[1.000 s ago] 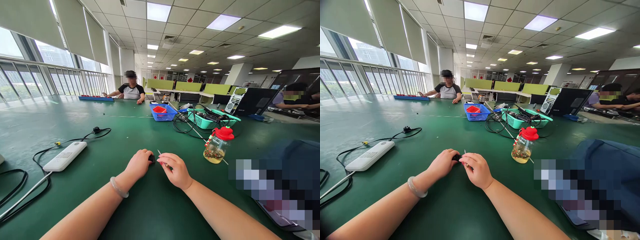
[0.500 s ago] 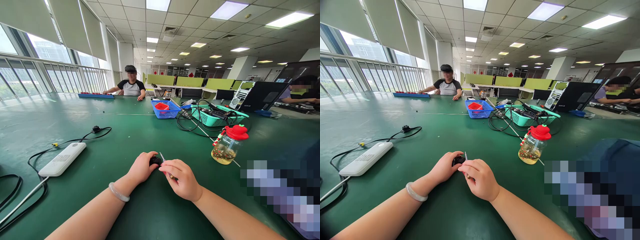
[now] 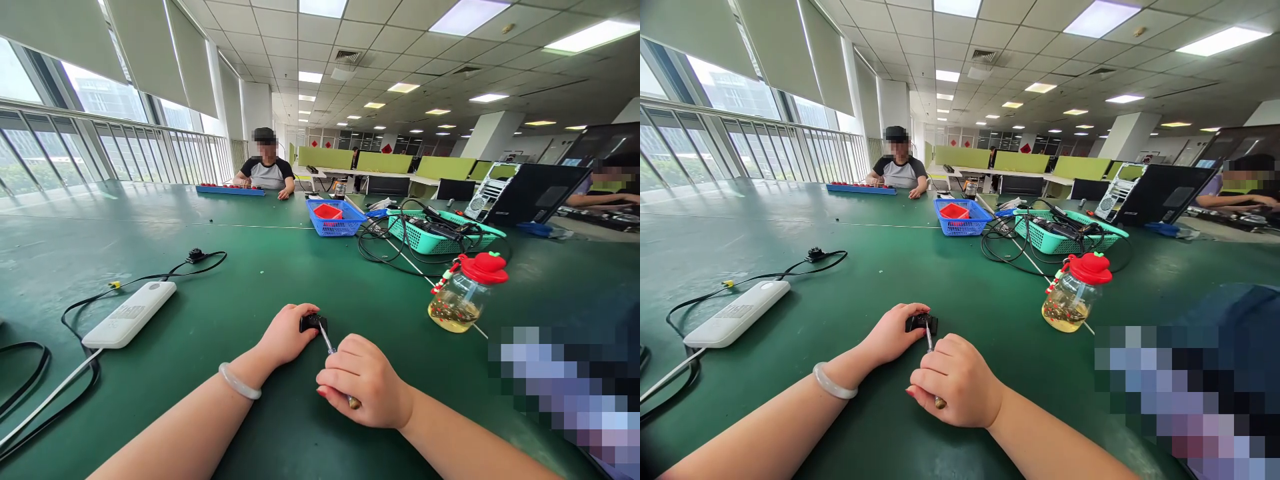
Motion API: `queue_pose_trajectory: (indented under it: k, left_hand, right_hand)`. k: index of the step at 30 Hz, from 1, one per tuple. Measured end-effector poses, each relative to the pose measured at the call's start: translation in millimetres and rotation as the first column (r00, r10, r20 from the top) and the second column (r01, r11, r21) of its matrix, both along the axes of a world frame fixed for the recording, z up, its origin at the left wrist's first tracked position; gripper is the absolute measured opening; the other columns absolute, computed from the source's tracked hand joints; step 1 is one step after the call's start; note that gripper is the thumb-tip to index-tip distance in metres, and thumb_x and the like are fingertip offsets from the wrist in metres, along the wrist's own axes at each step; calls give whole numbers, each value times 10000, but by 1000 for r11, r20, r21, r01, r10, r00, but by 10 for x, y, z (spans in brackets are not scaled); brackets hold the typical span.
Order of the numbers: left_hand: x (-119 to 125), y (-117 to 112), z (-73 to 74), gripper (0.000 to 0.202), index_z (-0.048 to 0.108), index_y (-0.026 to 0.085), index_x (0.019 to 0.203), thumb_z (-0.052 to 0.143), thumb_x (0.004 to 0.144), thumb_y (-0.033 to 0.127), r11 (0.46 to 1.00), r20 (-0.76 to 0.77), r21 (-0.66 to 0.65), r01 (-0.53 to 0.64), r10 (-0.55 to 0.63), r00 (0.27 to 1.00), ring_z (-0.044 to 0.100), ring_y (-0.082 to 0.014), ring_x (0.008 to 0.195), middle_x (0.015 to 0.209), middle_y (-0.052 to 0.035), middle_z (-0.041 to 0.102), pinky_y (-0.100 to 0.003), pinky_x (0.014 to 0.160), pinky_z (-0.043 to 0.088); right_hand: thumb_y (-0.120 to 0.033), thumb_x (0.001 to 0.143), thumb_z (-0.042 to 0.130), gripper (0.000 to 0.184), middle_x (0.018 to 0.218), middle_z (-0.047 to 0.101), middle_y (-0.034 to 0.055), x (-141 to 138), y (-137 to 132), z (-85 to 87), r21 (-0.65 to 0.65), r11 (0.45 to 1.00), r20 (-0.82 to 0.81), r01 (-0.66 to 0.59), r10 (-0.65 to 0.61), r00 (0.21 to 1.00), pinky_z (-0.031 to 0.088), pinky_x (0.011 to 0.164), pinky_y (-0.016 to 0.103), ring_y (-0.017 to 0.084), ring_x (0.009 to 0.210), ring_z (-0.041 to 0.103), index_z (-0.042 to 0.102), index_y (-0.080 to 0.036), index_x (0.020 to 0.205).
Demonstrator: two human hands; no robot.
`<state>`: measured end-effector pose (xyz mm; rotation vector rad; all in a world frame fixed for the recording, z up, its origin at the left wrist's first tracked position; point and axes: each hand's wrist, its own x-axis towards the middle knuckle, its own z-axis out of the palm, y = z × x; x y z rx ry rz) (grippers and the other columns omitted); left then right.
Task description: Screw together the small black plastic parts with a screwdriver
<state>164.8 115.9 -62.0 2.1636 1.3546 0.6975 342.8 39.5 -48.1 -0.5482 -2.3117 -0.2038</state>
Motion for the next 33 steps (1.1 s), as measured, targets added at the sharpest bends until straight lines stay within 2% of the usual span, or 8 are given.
queue_pose_trajectory:
  k: [9,16,25,33]
  left_hand:
    - [5,8,-25,424,615,251,1162,574,747,177,999,-29,49,5,-4,1000,595,-232,1087,1082,-38,704,-380,984,477]
    - [-1,13,-33,417,617,249,1161,581,752,178,1000,-25,17,-3,3,1000,593,-227,1088,1097,-56,691,-383,996,468]
    - [-2,19,-27,413,611,252,1177,579,771,182,1000,-25,15,3,-2,1000,584,-232,1094,1098,-53,690,-385,997,462]
    - [-1,20,-27,403,616,255,1174,570,778,193,1000,-42,30,8,-7,999,585,-233,1099,1101,-43,695,-379,996,463]
  right_hand:
    - [-211,903,535,126,692,625,2,3,26,-33,-22,999,39,23,-23,999,389,615,300,148,646,473,618,-214,808]
    - [-202,904,527,131,687,614,11,-1,27,-43,-17,999,84,29,-28,996,386,621,305,158,653,467,622,-207,814]
    - [-182,865,585,51,642,569,2,-2,6,-20,87,996,233,25,-45,971,331,593,299,150,609,450,632,-192,848]
    - [-184,865,573,62,652,565,1,-11,10,-41,87,996,291,34,-58,955,315,593,302,151,618,428,628,-195,839]
